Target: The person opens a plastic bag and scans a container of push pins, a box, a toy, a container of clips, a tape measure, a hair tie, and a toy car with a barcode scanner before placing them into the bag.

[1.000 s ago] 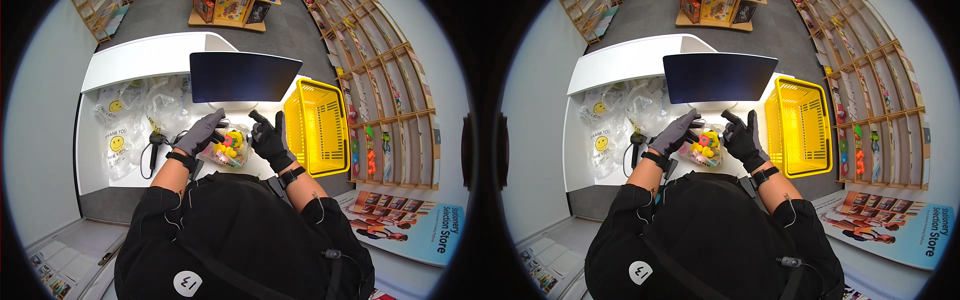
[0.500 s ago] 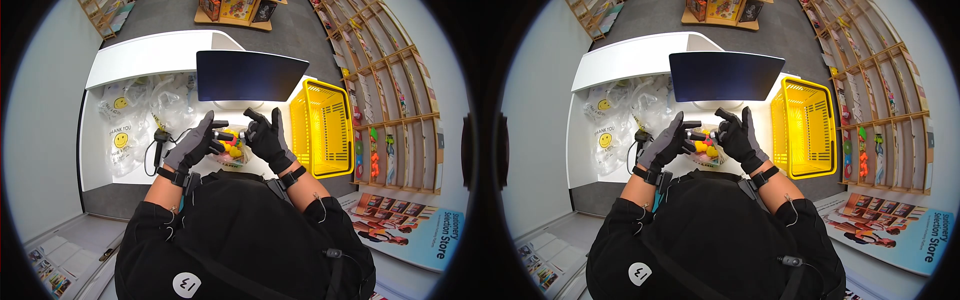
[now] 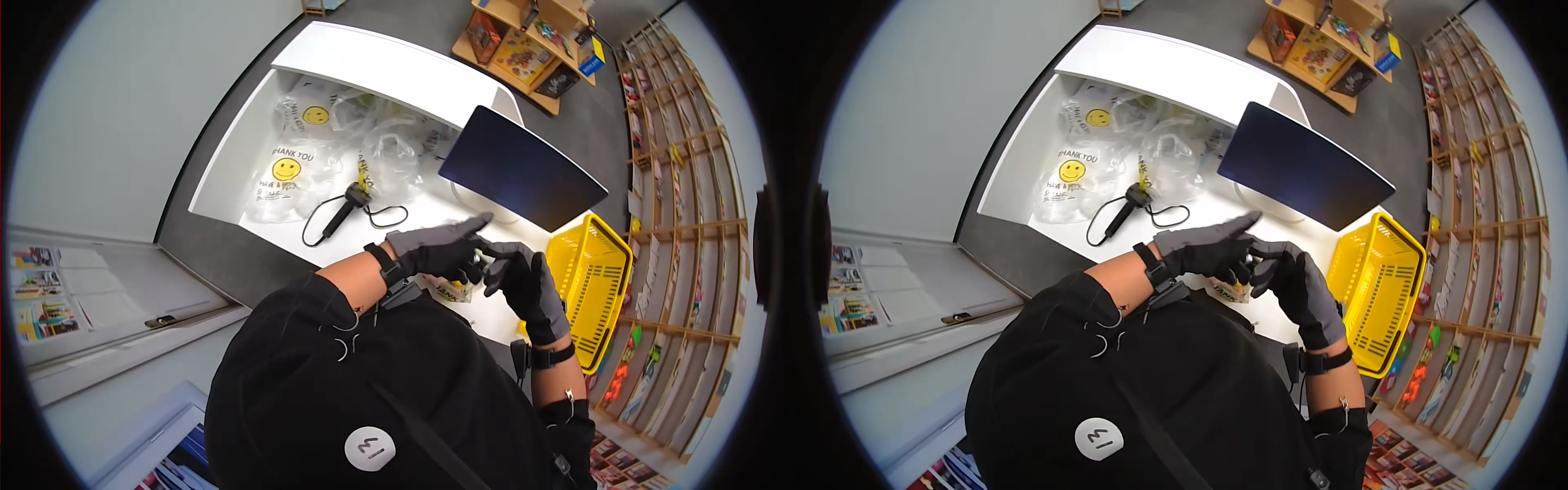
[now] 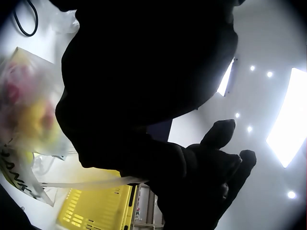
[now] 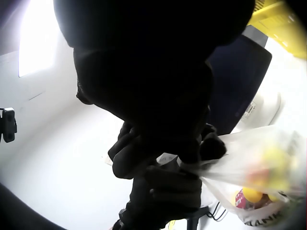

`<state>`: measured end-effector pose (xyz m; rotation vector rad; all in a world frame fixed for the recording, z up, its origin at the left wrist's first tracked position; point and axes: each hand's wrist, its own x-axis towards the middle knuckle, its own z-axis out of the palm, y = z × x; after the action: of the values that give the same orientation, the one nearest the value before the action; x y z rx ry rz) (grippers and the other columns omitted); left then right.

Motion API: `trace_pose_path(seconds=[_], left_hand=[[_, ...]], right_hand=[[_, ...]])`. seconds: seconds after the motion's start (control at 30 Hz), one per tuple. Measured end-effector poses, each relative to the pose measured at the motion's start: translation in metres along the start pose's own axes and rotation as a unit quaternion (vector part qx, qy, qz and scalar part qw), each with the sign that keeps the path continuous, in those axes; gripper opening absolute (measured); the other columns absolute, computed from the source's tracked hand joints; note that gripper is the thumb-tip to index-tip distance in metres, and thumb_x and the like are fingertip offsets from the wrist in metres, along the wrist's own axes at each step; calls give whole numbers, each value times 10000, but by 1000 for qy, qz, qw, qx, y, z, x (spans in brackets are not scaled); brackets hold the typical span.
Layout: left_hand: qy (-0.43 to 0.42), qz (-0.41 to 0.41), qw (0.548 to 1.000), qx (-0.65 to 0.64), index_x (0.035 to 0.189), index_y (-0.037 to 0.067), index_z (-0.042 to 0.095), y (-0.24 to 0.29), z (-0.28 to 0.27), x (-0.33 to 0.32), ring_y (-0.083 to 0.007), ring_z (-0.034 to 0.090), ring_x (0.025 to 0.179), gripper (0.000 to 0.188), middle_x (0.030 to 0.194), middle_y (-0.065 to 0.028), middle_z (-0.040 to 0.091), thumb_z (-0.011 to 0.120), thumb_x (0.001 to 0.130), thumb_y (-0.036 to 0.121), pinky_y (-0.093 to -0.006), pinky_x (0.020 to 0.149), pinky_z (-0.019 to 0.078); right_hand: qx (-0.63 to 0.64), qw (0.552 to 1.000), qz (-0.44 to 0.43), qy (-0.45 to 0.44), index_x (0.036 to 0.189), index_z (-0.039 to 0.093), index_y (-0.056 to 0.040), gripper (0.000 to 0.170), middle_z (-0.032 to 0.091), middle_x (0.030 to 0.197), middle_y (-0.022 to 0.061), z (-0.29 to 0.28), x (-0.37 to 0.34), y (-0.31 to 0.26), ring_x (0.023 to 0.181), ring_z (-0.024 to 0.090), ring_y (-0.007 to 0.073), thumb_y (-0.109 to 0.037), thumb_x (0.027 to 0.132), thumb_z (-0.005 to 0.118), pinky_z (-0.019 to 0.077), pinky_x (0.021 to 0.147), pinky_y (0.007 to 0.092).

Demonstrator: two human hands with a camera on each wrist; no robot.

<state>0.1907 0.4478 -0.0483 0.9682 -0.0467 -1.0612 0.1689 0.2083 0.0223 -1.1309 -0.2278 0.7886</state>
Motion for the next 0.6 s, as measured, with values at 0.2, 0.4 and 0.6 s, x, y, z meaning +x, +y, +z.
trace_pose_path(seconds=[0.2, 0.4, 0.6], left_hand=[[25, 68, 997, 9, 1518, 86, 622, 7, 16, -26, -150, 647, 887, 850, 1112, -102, 740, 262, 1120, 746, -341, 819, 537], [29, 287, 957, -39, 1520, -5, 587, 33, 30, -106, -182, 683, 1042, 891, 1229, -144, 744, 242, 1128, 717, -331, 826, 553], [223, 353, 908, -15, 1469, -8, 629, 89, 39, -223, -142, 755, 936, 752, 1300, -217, 747, 429, 1132, 634, -277, 868, 644]], right_hand=[[-79, 996, -33, 6, 1426, 608, 74, 894, 756, 1161, 153, 33, -3, -19, 1032, 747, 245, -733, 1050, 524, 600, 939, 371], [-110, 992, -48, -45, 1393, 609, 90, 897, 753, 1111, 180, 64, -28, -54, 975, 766, 281, -733, 1047, 523, 596, 992, 480], [4, 980, -194, 32, 1348, 639, 39, 819, 736, 984, 168, 34, -52, -47, 781, 757, 302, -715, 1063, 494, 561, 973, 669]])
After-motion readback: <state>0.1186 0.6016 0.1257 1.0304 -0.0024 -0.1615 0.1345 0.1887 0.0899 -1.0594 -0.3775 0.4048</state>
